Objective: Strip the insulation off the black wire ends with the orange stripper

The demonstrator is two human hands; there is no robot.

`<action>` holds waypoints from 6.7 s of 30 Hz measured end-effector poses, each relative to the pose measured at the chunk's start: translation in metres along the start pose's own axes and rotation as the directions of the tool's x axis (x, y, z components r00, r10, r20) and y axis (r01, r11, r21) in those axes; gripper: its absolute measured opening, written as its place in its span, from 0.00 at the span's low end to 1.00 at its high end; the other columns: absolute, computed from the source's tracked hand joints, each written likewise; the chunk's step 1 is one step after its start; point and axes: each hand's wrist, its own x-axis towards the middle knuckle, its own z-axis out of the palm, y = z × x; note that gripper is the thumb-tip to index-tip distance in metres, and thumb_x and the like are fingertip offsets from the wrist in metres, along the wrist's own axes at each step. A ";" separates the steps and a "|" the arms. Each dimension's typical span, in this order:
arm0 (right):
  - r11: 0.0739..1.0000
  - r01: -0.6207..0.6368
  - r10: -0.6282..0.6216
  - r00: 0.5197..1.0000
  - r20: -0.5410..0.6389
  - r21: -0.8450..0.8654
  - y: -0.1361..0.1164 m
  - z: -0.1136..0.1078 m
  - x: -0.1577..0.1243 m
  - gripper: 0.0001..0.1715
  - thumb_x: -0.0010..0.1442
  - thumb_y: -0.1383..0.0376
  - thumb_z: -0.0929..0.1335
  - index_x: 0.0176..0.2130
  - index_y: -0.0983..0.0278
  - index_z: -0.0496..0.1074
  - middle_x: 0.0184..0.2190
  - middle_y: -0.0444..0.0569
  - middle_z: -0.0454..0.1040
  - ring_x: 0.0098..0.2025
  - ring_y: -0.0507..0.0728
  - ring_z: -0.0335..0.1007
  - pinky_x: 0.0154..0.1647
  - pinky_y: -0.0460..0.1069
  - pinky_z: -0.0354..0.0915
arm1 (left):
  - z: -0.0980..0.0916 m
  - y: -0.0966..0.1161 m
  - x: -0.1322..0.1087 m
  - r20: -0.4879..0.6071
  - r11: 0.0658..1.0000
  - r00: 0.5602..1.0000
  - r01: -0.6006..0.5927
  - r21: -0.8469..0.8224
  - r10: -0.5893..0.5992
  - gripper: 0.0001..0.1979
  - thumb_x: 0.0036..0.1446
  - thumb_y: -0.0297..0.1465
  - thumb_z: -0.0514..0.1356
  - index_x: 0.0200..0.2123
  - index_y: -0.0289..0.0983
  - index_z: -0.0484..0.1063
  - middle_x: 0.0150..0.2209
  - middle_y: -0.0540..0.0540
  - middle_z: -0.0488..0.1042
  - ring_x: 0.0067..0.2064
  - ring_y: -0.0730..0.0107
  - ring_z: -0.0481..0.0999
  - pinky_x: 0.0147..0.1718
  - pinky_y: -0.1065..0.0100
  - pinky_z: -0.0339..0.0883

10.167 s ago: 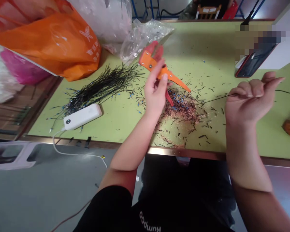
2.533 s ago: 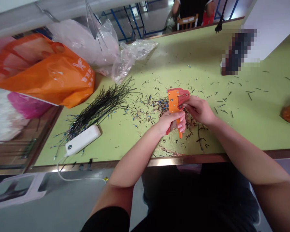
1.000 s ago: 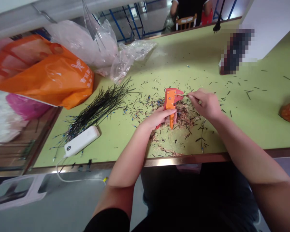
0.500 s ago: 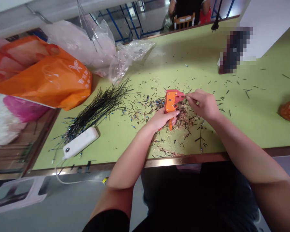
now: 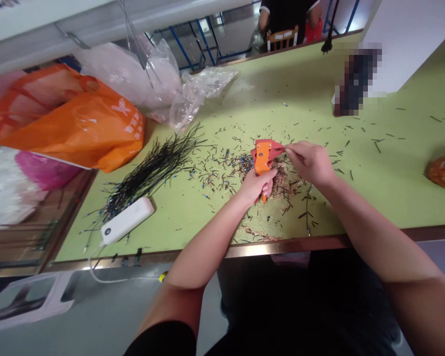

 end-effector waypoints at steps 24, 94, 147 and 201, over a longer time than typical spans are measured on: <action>0.996 -0.080 0.083 0.992 -0.098 0.031 0.013 0.002 -0.001 0.18 0.73 0.59 0.64 0.38 0.60 0.82 0.32 0.52 0.82 0.35 0.60 0.78 0.36 0.55 0.70 | -0.022 0.024 -0.004 0.266 0.958 0.961 0.141 -0.248 -0.073 0.13 0.55 0.40 0.65 0.33 0.36 0.73 0.27 0.46 0.74 0.30 0.65 0.79 0.35 0.61 0.79; 0.865 0.019 -0.014 1.000 -0.013 0.501 -0.003 0.026 -0.004 0.18 0.74 0.53 0.67 0.41 0.61 0.81 0.37 0.51 0.84 0.37 0.55 0.80 0.40 0.51 0.73 | -0.008 0.028 -0.014 0.362 0.920 0.932 0.151 -0.360 -0.011 0.18 0.49 0.46 0.66 0.32 0.37 0.70 0.27 0.48 0.72 0.30 0.64 0.76 0.44 0.53 0.78; 0.893 0.040 -0.083 0.994 0.077 0.448 -0.001 0.030 -0.007 0.16 0.75 0.56 0.66 0.41 0.62 0.79 0.36 0.51 0.82 0.36 0.55 0.76 0.39 0.52 0.72 | 0.005 0.017 -0.015 0.223 0.967 0.974 0.101 -0.236 -0.047 0.24 0.54 0.41 0.69 0.21 0.40 0.57 0.13 0.59 0.54 0.13 0.79 0.56 0.16 0.72 0.59; 0.988 0.000 0.003 1.000 -0.017 0.151 0.002 0.017 -0.003 0.18 0.73 0.68 0.61 0.29 0.60 0.61 0.26 0.45 0.64 0.30 0.54 0.60 0.31 0.52 0.59 | -0.013 0.006 -0.003 0.073 0.985 0.997 0.006 0.171 -0.019 0.25 0.57 0.45 0.69 0.19 0.40 0.61 0.16 0.56 0.62 0.17 0.79 0.62 0.22 0.69 0.59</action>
